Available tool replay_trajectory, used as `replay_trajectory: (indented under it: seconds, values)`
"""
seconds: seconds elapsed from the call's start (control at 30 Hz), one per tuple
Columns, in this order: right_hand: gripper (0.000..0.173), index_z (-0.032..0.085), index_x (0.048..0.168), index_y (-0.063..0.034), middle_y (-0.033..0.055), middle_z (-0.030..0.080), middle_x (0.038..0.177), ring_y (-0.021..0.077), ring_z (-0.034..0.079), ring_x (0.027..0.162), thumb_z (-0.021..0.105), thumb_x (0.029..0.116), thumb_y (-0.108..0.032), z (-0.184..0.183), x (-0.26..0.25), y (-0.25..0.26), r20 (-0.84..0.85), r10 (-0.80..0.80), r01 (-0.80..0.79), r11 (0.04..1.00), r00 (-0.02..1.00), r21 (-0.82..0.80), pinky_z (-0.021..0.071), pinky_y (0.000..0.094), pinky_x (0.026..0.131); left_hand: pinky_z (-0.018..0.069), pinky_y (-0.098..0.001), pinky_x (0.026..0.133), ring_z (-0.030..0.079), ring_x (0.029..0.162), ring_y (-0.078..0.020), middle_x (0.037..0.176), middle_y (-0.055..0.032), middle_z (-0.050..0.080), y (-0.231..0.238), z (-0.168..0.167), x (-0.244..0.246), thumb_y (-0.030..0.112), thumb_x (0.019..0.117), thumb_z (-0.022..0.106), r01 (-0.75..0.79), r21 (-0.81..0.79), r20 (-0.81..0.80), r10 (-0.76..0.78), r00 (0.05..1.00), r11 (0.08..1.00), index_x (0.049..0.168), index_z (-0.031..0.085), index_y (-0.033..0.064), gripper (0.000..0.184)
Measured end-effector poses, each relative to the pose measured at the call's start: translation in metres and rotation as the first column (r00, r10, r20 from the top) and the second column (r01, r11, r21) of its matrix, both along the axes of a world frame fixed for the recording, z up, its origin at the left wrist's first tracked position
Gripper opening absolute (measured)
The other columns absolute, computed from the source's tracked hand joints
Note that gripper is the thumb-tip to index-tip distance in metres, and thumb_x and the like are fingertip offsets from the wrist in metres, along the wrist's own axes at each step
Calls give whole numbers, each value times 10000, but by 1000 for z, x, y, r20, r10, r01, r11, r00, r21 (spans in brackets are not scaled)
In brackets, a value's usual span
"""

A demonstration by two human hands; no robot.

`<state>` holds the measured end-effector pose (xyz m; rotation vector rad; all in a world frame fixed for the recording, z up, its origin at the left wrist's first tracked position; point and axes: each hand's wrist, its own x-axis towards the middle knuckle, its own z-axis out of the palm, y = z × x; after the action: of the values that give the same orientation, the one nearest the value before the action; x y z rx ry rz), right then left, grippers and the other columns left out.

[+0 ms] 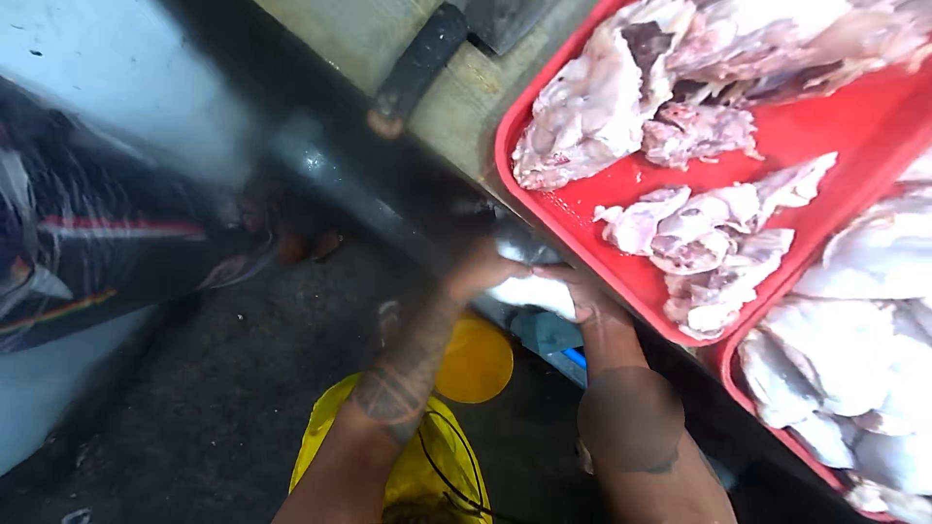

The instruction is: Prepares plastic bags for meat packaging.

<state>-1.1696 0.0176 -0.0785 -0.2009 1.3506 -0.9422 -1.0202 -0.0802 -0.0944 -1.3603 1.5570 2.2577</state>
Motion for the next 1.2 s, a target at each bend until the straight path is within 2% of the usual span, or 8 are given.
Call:
replay_trajectory:
  seconds: [0.1,0.2,0.4,0.5,0.63,1.07,1.13,1.2]
  values:
    - [200,604,1043,-93,1,733,863,83,711,795,470,920,-9,-5,4,6,-24,-88,90,994,996,60,613,272,743,502,-507,1028,636,1180,-281,1239,-186,670,6,-5,1,241,847,825,16,-32,30,-15,999,999,1361,568,23,615]
    - [226,614,1054,-92,3,740,865,88,719,803,516,865,-14,-5,8,3,-32,-117,118,992,993,41,620,279,753,494,-517,1037,626,1200,-292,1263,-193,657,4,-2,8,243,856,825,-23,-40,22,24,999,999,1424,509,36,683]
    - [340,544,1174,-71,15,726,912,97,719,830,549,849,30,5,22,-11,-107,14,-7,997,994,71,624,287,755,491,-524,1060,614,1237,-305,1312,-209,636,17,-6,29,246,838,834,-185,-37,18,186,982,982,1527,399,72,833]
    - [251,576,1118,-86,14,731,880,99,718,806,523,886,-6,3,21,-16,-54,6,-3,999,999,52,623,291,738,491,-508,1067,597,1260,-297,1361,-201,607,18,-3,34,233,837,841,-309,20,12,309,951,951,1570,333,111,900]
    - [189,618,1033,-96,10,739,839,92,718,774,494,904,-35,4,20,-17,-2,11,-11,999,1000,38,619,279,725,512,-493,1032,631,1197,-275,1294,-183,648,14,3,34,219,867,815,-301,-2,-5,301,954,954,1472,478,69,708]
    - [192,603,1050,-69,32,727,846,109,711,770,458,937,-16,10,19,0,-58,-36,39,998,998,43,616,293,714,550,-458,942,675,1064,-242,1171,-153,699,28,9,28,166,891,785,-408,86,-25,411,911,909,1318,627,55,469]
    - [200,609,1038,-76,28,735,842,108,719,768,469,904,-27,9,18,-3,-50,-54,54,998,997,7,620,293,716,531,-479,983,652,1135,-265,1251,-170,669,26,5,25,157,874,800,-458,65,-40,461,887,887,1415,549,69,603]
    - [196,606,1052,-62,43,735,851,123,720,778,494,895,-31,5,20,11,-41,-107,107,994,993,-3,623,307,723,498,-502,1053,590,1266,-298,1405,-189,587,38,1,27,173,860,810,-472,76,-29,475,879,878,1587,337,120,869]
